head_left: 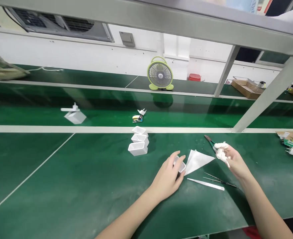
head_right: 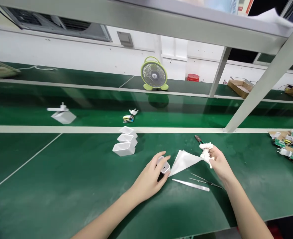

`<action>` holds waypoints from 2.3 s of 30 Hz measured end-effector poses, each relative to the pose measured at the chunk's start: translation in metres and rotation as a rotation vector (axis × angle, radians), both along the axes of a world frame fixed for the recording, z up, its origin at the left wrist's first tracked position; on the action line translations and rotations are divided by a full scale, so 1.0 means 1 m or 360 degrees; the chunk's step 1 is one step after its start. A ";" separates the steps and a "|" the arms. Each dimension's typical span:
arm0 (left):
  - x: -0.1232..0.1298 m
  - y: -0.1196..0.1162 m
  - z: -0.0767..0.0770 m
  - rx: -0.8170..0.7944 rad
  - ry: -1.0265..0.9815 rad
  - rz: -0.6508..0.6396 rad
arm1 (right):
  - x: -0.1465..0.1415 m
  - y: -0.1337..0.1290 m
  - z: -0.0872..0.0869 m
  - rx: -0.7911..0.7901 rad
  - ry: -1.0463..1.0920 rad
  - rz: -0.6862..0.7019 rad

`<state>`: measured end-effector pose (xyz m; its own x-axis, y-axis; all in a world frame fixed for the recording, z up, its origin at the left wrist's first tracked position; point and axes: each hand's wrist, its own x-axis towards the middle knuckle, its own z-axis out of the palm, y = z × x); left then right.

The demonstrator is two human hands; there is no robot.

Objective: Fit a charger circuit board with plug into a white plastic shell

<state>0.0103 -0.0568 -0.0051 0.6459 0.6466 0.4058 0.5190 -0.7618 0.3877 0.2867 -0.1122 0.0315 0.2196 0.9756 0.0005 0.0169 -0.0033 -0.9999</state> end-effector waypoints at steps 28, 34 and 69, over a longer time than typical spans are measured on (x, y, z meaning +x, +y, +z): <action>-0.001 -0.007 0.006 -0.0061 0.0111 -0.0031 | -0.012 0.028 -0.010 -0.0147 -0.2716 0.0698; 0.000 -0.006 0.009 -0.0126 0.0145 -0.0042 | -0.010 0.016 -0.010 -0.0122 -0.2822 0.0567; 0.001 -0.004 0.019 -0.0093 0.0227 -0.0095 | -0.005 0.012 0.017 0.0008 -0.2745 0.0586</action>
